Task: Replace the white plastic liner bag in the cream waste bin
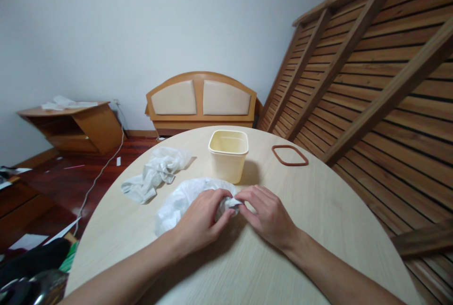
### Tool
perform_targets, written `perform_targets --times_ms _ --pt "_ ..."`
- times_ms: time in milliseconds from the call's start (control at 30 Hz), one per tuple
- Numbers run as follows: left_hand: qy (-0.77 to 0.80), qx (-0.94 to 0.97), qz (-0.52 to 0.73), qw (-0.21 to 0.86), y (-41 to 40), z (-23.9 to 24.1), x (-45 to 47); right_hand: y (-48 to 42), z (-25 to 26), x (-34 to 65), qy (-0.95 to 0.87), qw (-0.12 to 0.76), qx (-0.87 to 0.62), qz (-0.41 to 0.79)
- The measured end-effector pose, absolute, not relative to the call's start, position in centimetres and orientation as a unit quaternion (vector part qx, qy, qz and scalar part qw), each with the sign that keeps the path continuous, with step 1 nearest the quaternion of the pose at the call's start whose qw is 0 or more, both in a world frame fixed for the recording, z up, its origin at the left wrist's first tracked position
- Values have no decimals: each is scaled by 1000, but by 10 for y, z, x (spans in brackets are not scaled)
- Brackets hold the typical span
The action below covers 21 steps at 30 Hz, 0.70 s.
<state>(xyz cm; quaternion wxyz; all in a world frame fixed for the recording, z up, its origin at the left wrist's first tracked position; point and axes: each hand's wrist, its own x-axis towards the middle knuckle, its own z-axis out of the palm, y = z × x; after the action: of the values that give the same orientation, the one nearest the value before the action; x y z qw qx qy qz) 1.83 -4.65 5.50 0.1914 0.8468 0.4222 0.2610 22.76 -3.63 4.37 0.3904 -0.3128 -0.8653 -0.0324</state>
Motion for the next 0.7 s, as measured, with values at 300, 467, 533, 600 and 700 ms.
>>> perform_targets --times_ms 300,467,533,600,700 --pt "395 834 299 243 -42 56 16 -36 42 226 -863 395 -316 -15" --pt "404 810 343 251 -41 52 15 -34 43 227 -856 402 -325 17" --pt "417 791 356 271 -41 51 16 -32 43 228 -856 404 -322 25" --pt "421 769 363 315 -41 52 17 -31 42 229 -853 410 -321 24" --pt "409 736 369 393 -40 57 19 -31 42 229 -847 417 -329 20"
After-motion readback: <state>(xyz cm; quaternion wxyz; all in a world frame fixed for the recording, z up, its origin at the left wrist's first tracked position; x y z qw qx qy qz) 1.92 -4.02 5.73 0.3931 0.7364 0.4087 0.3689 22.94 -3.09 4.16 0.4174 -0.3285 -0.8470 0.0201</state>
